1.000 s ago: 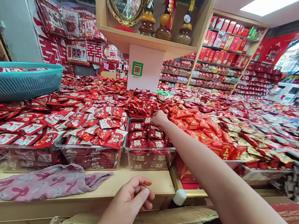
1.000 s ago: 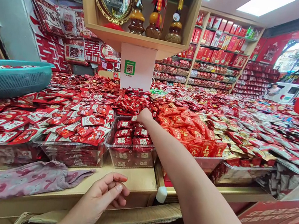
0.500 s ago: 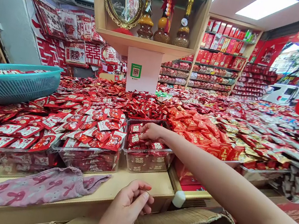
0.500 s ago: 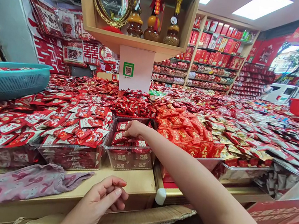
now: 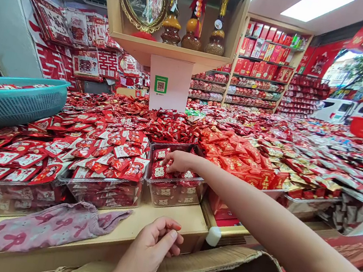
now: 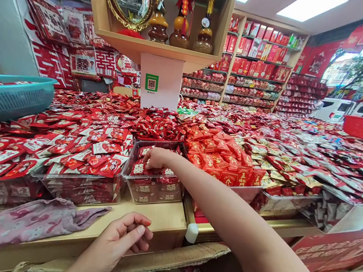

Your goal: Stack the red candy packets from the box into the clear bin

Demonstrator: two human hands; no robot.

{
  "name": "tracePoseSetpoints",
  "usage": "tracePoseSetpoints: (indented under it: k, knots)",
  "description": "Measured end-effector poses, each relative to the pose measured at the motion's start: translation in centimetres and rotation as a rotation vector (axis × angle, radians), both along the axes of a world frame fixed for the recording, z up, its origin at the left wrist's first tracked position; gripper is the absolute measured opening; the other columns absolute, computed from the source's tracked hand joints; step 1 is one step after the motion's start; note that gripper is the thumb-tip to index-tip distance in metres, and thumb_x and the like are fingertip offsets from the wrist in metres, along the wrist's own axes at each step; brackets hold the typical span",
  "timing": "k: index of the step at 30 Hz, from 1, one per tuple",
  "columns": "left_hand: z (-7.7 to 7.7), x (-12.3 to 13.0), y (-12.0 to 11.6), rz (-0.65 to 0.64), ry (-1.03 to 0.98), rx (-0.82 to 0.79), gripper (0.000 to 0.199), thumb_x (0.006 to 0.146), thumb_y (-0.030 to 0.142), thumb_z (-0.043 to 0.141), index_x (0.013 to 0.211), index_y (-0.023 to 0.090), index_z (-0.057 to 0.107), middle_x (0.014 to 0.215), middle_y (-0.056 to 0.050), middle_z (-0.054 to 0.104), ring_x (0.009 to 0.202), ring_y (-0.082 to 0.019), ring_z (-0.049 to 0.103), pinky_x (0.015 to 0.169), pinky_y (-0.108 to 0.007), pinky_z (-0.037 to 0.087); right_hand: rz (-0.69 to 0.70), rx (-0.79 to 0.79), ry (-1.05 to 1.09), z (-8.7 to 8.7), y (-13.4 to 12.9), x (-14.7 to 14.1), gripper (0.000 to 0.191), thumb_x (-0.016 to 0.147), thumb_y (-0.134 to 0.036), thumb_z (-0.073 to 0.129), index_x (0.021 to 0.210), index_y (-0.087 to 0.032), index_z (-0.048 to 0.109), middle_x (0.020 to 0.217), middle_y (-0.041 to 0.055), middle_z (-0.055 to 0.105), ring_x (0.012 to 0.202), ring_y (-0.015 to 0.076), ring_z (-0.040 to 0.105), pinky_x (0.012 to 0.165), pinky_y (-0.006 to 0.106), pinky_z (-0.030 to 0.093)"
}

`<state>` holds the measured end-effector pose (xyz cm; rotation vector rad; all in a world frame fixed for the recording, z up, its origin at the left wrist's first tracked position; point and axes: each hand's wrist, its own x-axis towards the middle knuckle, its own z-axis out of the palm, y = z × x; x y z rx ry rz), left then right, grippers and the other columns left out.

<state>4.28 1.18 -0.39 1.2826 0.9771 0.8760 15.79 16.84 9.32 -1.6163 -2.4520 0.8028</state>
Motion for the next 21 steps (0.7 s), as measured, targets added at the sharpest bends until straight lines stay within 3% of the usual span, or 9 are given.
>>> tracePoseSetpoints:
  k: [6, 11, 21]
  knots:
    - [0.1, 0.1, 0.1, 0.000, 0.001, -0.003, 0.017, 0.079, 0.031, 0.049, 0.086, 0.017, 0.054, 0.076, -0.003, 0.062, 0.064, -0.012, 0.056, 0.061, -0.026, 0.041, 0.021, 0.150, -0.122, 1.1, -0.8, -0.1, 0.027, 0.067, -0.014, 0.059, 0.093, -0.015, 0.065, 0.079, 0.0064, 0.064, 0.070, 0.0165, 0.057, 0.057, 0.022, 0.040]
    - [0.3, 0.2, 0.1, 0.005, -0.002, -0.020, 0.018, 0.078, 0.032, 0.050, 0.085, 0.017, 0.055, 0.076, -0.003, 0.062, 0.064, -0.012, 0.057, 0.061, -0.026, 0.042, -0.008, 0.181, -0.143, 0.8, -0.9, -0.2, 0.028, 0.064, -0.018, 0.062, 0.092, -0.011, 0.065, 0.086, 0.0100, 0.063, 0.073, 0.0177, 0.057, 0.057, 0.022, 0.038]
    - [0.4, 0.1, 0.1, 0.000, 0.004, -0.012, 0.018, 0.076, 0.033, 0.052, 0.084, 0.017, 0.056, 0.074, -0.003, 0.062, 0.064, -0.013, 0.057, 0.060, -0.026, 0.041, -0.042, 0.065, 0.158, -0.5, 0.1, 1.4, 0.012, 0.072, -0.017, 0.055, 0.081, -0.013, 0.061, 0.062, -0.0022, 0.057, 0.047, 0.0042, 0.041, 0.045, 0.015, 0.033]
